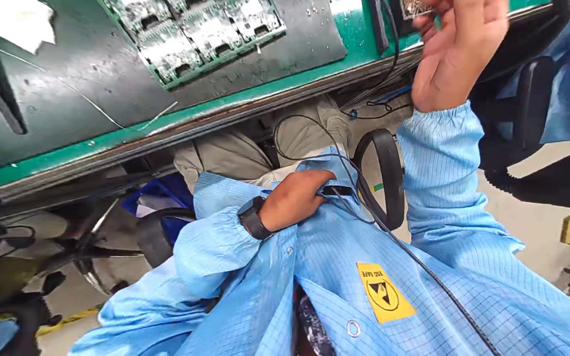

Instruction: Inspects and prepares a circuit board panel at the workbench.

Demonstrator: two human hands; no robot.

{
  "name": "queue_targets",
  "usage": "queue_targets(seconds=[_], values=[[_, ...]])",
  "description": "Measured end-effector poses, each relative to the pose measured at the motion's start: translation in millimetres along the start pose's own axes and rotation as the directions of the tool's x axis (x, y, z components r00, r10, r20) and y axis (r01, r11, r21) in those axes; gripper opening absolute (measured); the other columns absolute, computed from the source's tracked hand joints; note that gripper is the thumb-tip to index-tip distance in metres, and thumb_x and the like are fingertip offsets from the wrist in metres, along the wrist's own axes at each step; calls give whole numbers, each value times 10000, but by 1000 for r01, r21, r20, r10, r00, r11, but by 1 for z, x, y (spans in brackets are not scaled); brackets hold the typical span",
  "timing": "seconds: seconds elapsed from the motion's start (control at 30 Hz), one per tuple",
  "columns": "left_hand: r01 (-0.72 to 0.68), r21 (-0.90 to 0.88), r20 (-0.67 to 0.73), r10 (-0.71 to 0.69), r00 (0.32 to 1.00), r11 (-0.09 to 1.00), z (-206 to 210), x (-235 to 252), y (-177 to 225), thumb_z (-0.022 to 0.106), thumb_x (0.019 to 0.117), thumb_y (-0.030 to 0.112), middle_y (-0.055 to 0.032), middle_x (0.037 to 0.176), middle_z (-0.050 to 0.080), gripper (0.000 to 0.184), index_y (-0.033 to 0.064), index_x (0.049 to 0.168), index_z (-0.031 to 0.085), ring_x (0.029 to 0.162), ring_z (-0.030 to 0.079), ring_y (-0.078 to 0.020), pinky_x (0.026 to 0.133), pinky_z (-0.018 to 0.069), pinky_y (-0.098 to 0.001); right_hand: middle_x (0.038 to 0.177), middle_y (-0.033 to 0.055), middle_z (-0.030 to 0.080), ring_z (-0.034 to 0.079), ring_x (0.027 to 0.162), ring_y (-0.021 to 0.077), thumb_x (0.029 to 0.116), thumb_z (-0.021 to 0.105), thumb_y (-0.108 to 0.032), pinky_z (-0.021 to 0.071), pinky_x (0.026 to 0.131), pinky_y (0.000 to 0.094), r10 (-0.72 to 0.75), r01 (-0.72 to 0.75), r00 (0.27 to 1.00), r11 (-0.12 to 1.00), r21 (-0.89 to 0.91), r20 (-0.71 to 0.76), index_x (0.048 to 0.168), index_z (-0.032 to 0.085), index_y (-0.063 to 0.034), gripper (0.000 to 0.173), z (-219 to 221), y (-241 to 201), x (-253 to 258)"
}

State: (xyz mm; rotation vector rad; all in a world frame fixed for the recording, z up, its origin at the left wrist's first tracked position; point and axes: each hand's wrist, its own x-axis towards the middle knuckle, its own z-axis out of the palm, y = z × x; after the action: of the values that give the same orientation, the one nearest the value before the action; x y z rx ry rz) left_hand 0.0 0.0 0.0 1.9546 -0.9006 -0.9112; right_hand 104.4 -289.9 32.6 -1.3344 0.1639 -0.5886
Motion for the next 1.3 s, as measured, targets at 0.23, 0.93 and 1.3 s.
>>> queue_targets(seconds=[0.23,0.93,1.3], values=[[-253,186,-117,277,954,949,20,-12,-1,596,944,18,-154,1200,730,292,25,1224,678,1163,691,-321,1017,532,-533,967,104,737,717,838,157,1013,587,-67,630,777,360,212,52,804,906,-421,555,1237,664,78,278,7,-10,-95],[-179,266,182,133,974,947,25,-45,6,533,1076,249,-229,1492,552,425,-21,1399,595,1428,491,-390,1157,425,-502,1223,173,689,654,1188,329,1030,549,-210,539,994,507,606,409,374,572,-711,702,1187,719,-35,290,-19,-4,-198],[18,381,-593,230,772,924,-80,-86,12,576,1047,184,-102,1230,735,275,49,1228,732,1170,698,-214,1042,556,-421,1111,82,751,722,916,127,1043,577,-213,612,795,307,301,234,633,804,-547,713,1230,707,-26,295,36,-15,-144]])
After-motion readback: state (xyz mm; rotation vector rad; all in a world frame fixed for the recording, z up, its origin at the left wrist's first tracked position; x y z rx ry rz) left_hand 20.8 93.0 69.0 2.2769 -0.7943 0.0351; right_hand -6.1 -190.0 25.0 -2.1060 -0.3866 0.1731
